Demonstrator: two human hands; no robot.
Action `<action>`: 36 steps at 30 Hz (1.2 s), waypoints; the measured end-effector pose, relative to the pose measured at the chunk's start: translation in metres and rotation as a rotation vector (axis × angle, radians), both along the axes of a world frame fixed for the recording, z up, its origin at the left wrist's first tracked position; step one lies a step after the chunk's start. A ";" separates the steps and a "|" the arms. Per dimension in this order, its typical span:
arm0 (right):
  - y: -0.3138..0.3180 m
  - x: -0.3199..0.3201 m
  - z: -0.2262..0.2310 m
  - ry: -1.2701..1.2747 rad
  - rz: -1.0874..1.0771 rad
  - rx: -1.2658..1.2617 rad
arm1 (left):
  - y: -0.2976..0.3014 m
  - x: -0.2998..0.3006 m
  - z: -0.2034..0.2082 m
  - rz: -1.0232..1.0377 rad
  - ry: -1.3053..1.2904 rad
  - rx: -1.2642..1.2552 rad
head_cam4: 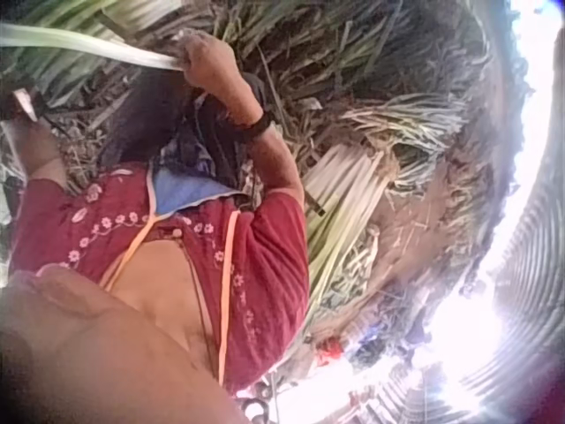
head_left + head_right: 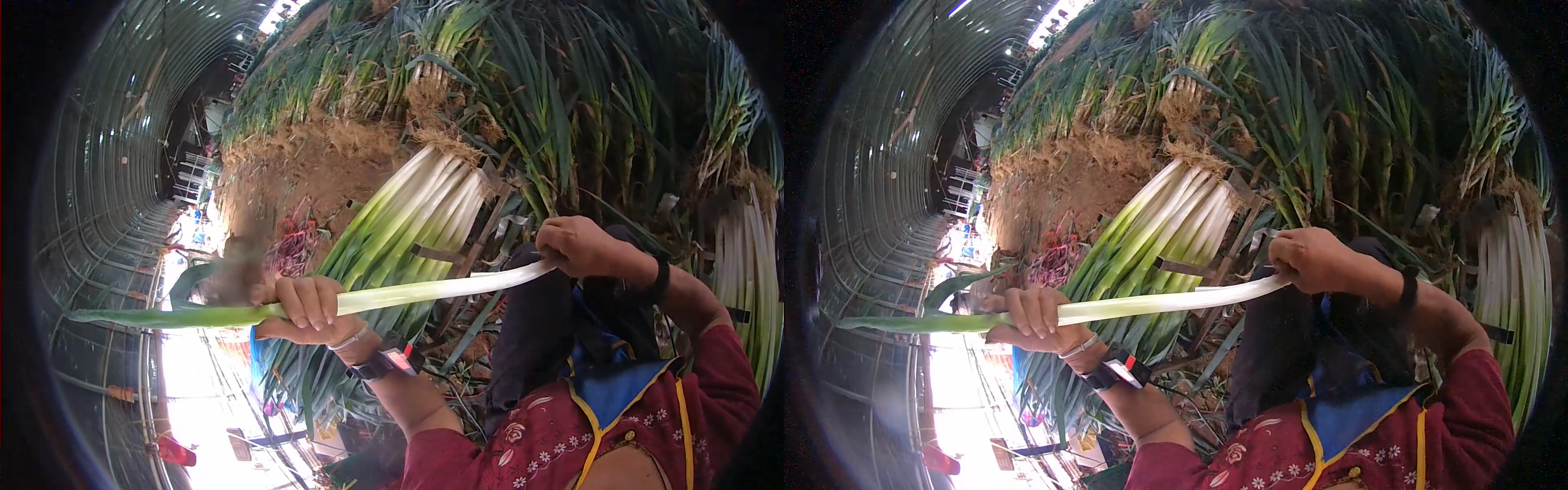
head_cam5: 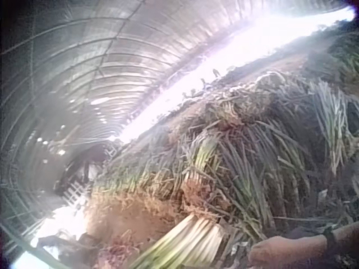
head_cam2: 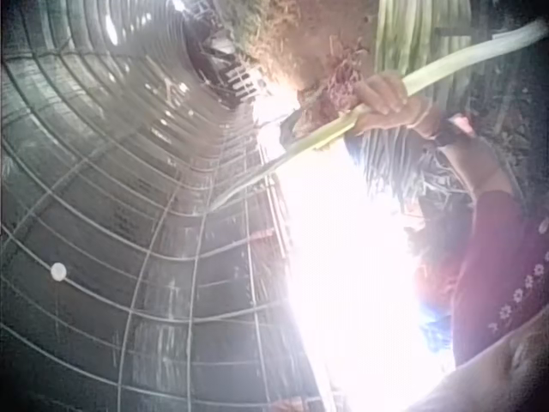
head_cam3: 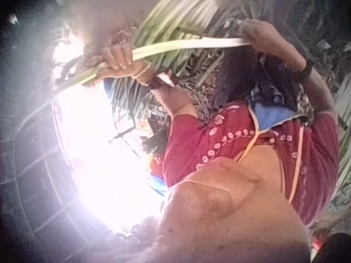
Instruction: The person is seen peeling and cleaning harvested leeks while sitting on the ground in an agricultural shed.
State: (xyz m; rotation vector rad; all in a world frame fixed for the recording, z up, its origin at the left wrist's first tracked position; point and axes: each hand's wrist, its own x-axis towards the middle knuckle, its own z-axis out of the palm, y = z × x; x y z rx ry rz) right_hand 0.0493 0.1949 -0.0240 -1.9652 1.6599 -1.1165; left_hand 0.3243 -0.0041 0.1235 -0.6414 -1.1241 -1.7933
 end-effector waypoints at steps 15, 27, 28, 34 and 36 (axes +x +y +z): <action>-0.005 -0.062 -0.041 -0.060 -0.350 0.055 | -0.006 0.014 -0.002 -0.004 0.006 0.047; -0.010 -0.011 0.000 -0.195 0.325 0.115 | 0.006 0.003 0.009 -0.153 0.067 0.081; -0.011 -0.012 -0.003 -0.208 0.347 0.111 | 0.007 0.003 0.009 -0.177 0.079 0.083; -0.019 -0.008 -0.003 -0.129 0.384 0.149 | 0.008 0.008 0.011 -0.267 0.127 0.097; -0.015 -0.003 0.002 -0.050 0.341 0.140 | 0.012 0.005 0.012 -0.295 0.139 0.092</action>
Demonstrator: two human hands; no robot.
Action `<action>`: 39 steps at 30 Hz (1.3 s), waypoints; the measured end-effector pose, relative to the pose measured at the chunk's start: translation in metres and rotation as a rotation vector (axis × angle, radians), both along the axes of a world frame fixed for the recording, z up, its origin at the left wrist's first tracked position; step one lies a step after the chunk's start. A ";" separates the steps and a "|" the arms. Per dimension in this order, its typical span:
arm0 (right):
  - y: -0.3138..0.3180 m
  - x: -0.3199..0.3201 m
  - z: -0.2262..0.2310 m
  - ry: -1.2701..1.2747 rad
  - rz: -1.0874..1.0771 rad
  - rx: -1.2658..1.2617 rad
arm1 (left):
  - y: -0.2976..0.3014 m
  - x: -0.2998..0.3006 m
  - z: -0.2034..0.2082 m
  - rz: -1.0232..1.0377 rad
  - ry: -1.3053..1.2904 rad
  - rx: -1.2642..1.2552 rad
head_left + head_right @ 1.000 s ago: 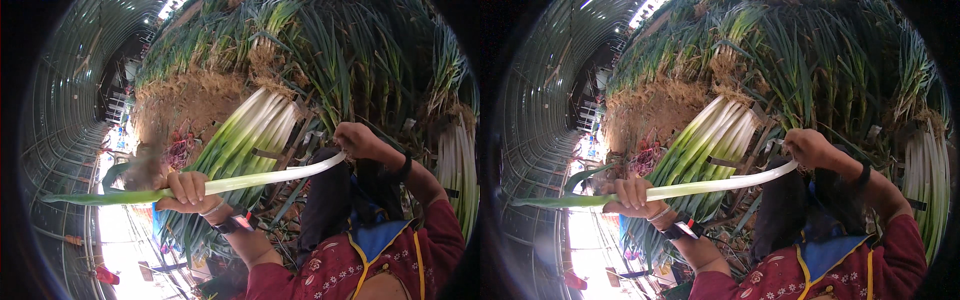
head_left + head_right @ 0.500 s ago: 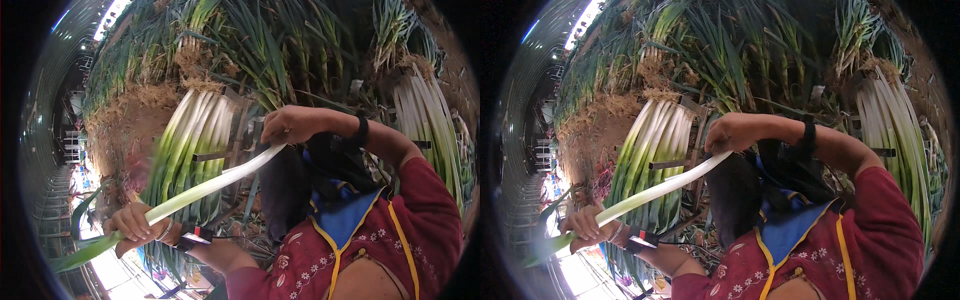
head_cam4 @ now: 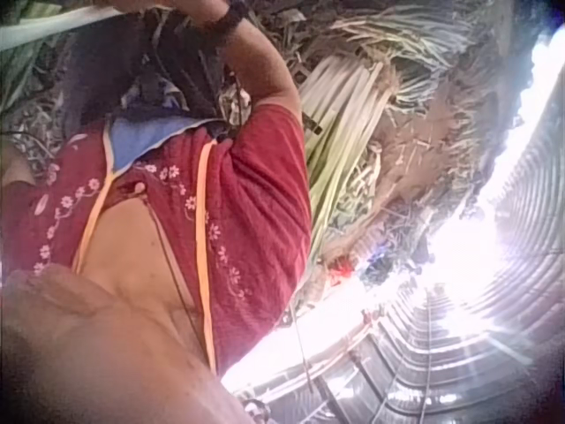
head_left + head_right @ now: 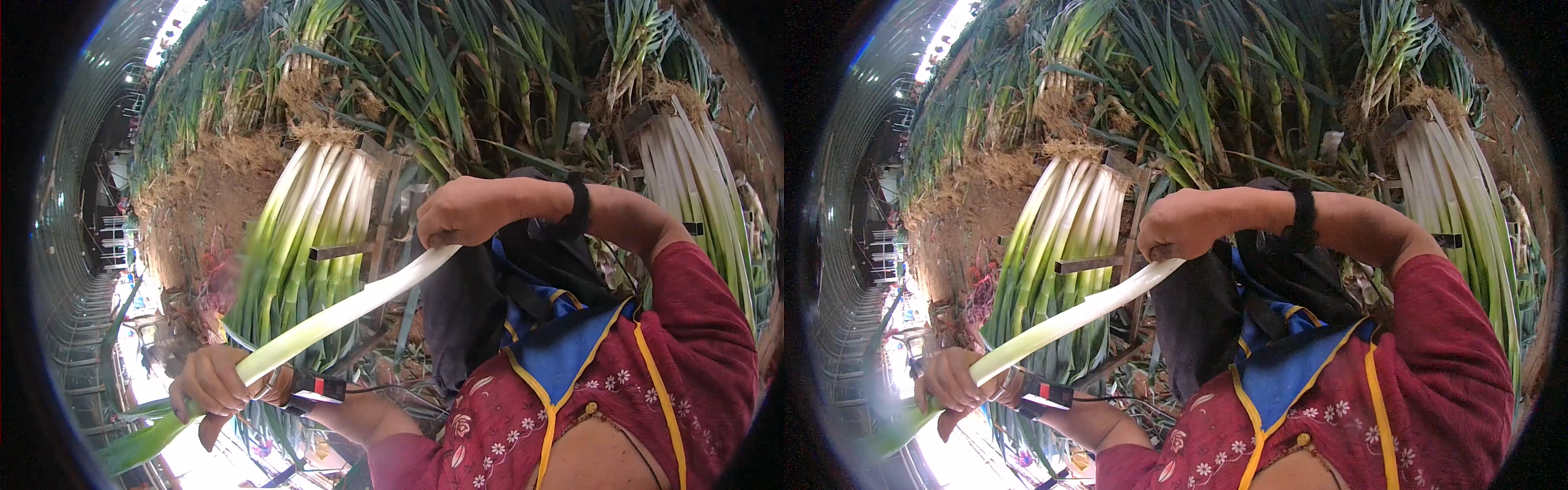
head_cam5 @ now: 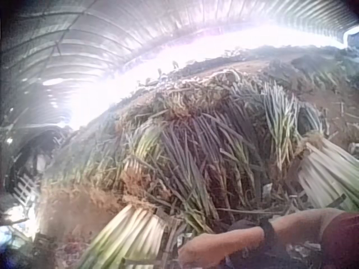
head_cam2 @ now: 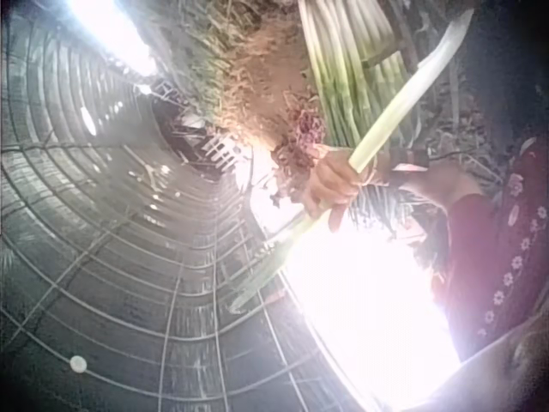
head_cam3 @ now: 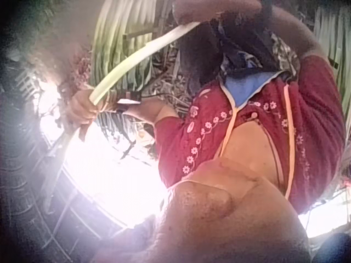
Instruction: The person is seen peeling and cleaning harvested leeks while sitting on the ground in an agricultural shed.
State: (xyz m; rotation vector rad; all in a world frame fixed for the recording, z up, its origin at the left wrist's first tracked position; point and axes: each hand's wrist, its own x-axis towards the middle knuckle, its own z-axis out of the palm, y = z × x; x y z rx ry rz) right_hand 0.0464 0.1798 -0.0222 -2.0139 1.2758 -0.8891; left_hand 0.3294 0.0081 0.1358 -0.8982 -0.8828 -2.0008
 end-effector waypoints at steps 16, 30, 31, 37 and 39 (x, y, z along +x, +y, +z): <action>0.014 -0.005 -0.007 -0.896 -0.340 0.400 | 0.018 -0.034 0.012 -0.219 0.264 -0.568; 0.037 -0.069 -0.034 0.701 -0.775 -0.250 | 0.001 0.020 -0.006 0.072 0.093 -0.013; 0.035 -0.055 -0.017 0.454 -0.588 -0.130 | -0.001 0.020 -0.009 0.069 0.093 -0.004; 0.041 -0.004 -0.001 0.071 -0.172 -0.239 | 0.002 0.015 -0.008 0.241 0.007 0.148; 0.041 0.001 -0.011 0.075 -0.236 -0.319 | -0.004 0.018 -0.012 0.221 -0.006 0.154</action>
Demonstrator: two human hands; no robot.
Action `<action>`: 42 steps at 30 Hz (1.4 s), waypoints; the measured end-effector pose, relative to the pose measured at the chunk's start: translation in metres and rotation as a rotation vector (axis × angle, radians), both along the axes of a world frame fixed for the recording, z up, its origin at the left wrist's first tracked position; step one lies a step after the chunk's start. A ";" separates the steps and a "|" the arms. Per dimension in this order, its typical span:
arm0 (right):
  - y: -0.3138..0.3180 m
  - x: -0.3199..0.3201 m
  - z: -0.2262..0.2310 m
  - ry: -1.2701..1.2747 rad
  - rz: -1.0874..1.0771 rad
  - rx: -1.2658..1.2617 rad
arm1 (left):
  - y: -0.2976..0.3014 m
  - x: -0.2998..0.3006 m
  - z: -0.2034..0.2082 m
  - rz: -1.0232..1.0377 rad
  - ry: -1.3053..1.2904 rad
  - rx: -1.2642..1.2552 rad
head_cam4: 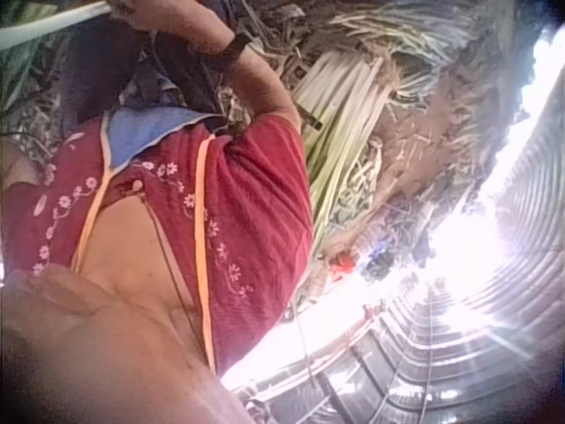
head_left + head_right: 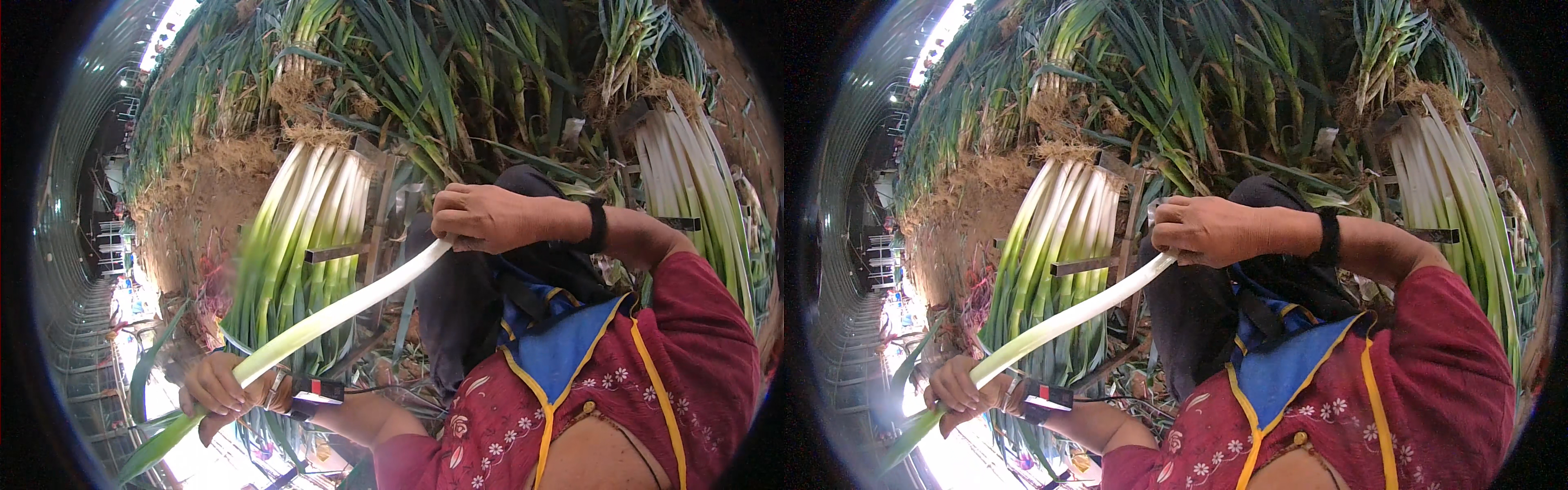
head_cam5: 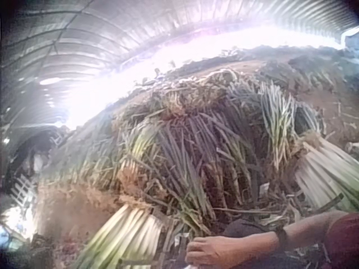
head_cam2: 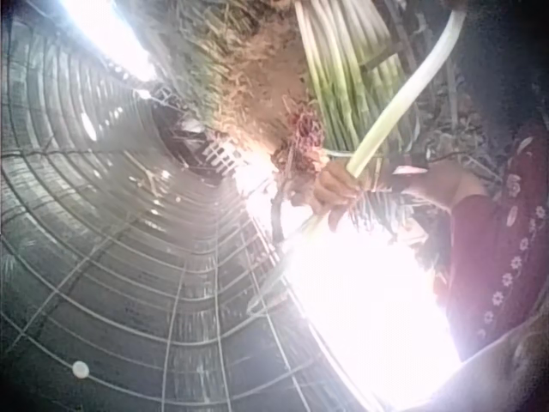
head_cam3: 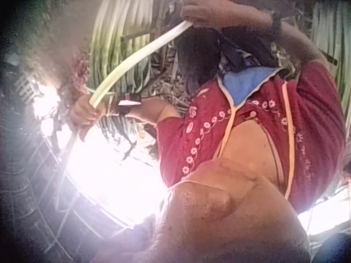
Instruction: The person is seen peeling and cleaning harvested leeks while sitting on the ground in an agricultural shed.
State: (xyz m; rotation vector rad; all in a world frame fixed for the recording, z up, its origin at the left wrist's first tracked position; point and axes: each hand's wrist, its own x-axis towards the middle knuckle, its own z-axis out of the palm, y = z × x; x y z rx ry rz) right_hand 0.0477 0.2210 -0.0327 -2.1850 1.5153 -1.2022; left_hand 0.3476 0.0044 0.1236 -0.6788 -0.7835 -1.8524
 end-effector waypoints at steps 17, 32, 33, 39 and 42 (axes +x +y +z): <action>-0.015 0.010 -0.011 0.247 -0.214 -0.205 | -0.020 0.008 -0.014 0.825 -0.645 0.529; -0.007 0.003 -0.012 0.197 -0.272 -0.193 | -0.016 0.026 -0.059 1.387 -1.419 -0.032; -0.007 0.004 -0.010 0.217 -0.284 -0.196 | -0.019 0.022 -0.055 1.204 -1.182 0.303; -0.002 -0.013 -0.003 0.375 -0.384 -0.285 | -0.026 0.001 -0.042 0.819 -0.676 0.806; 0.002 -0.045 0.006 0.226 -0.605 -0.034 | -0.039 0.015 -0.055 0.949 -0.702 0.680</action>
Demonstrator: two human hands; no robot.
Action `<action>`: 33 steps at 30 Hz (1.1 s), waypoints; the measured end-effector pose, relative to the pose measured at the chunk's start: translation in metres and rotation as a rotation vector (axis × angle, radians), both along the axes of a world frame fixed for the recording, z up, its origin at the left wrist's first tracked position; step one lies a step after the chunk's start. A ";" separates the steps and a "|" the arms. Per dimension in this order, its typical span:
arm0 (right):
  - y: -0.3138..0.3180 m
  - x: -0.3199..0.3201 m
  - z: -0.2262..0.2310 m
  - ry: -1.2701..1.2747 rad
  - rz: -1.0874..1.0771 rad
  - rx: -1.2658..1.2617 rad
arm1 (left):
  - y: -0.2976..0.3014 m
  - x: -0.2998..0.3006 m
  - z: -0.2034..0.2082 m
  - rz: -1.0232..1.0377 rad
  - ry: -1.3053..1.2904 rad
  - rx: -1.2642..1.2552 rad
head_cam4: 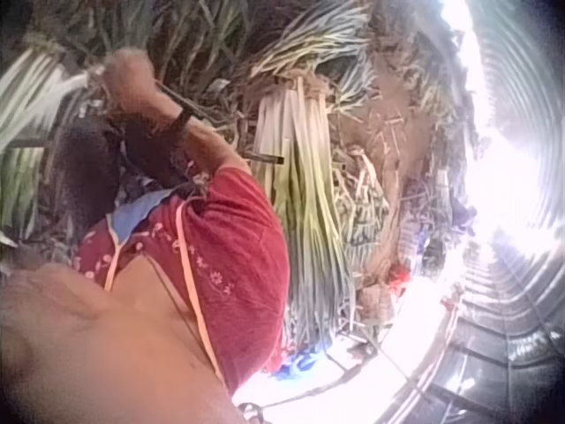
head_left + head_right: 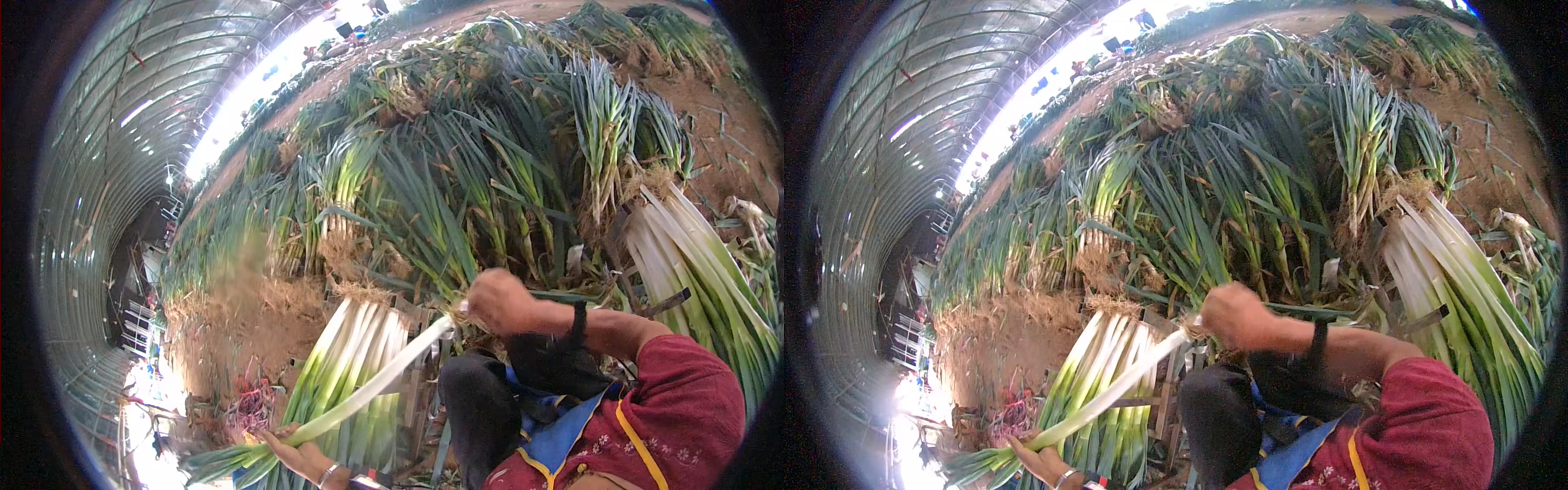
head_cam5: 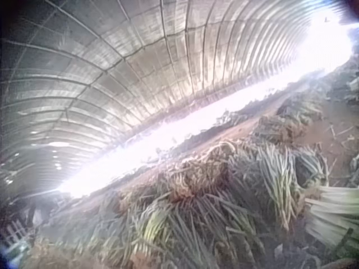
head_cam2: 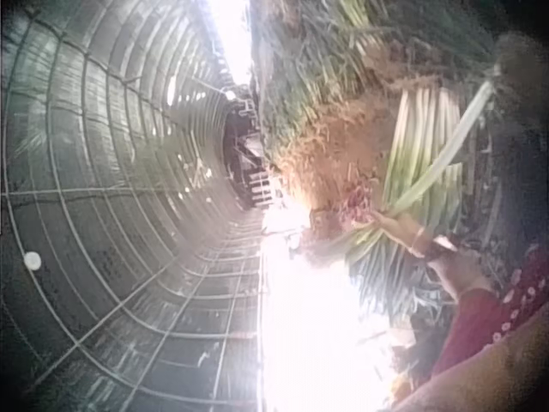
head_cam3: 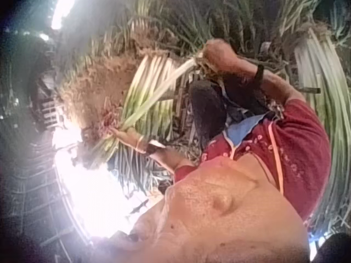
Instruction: The person is seen peeling and cleaning harvested leeks while sitting on the ground in an agricultural shed.
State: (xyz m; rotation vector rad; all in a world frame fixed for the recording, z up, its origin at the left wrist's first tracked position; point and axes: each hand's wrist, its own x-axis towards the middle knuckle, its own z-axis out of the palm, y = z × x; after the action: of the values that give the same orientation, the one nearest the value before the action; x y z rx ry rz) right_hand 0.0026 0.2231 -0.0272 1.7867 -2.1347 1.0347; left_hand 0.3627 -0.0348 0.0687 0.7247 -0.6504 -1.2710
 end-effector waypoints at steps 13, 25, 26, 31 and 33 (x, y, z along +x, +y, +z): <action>-0.062 0.046 0.025 0.143 0.089 -0.225 | 0.027 -0.054 0.011 -0.216 -0.014 -0.045; -0.036 -0.126 -0.082 0.279 -0.397 0.380 | 0.008 0.004 0.061 0.206 -0.335 -0.222; -0.012 -0.151 -0.104 0.150 -0.433 0.534 | 0.004 0.006 0.074 0.220 -0.275 -0.249; 0.042 -0.162 -0.147 -0.415 -0.387 0.738 | -0.080 0.034 0.028 0.336 -0.568 -0.267; 0.045 -0.154 -0.160 -0.475 -0.338 0.860 | -0.122 0.056 -0.024 0.466 -1.169 -0.393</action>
State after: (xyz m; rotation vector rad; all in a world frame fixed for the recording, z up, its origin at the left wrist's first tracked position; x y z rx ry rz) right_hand -0.1513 0.2684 -0.1871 1.3927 -3.3981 0.4983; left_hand 0.4186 -0.1566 0.0447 1.1769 -1.5047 -0.1633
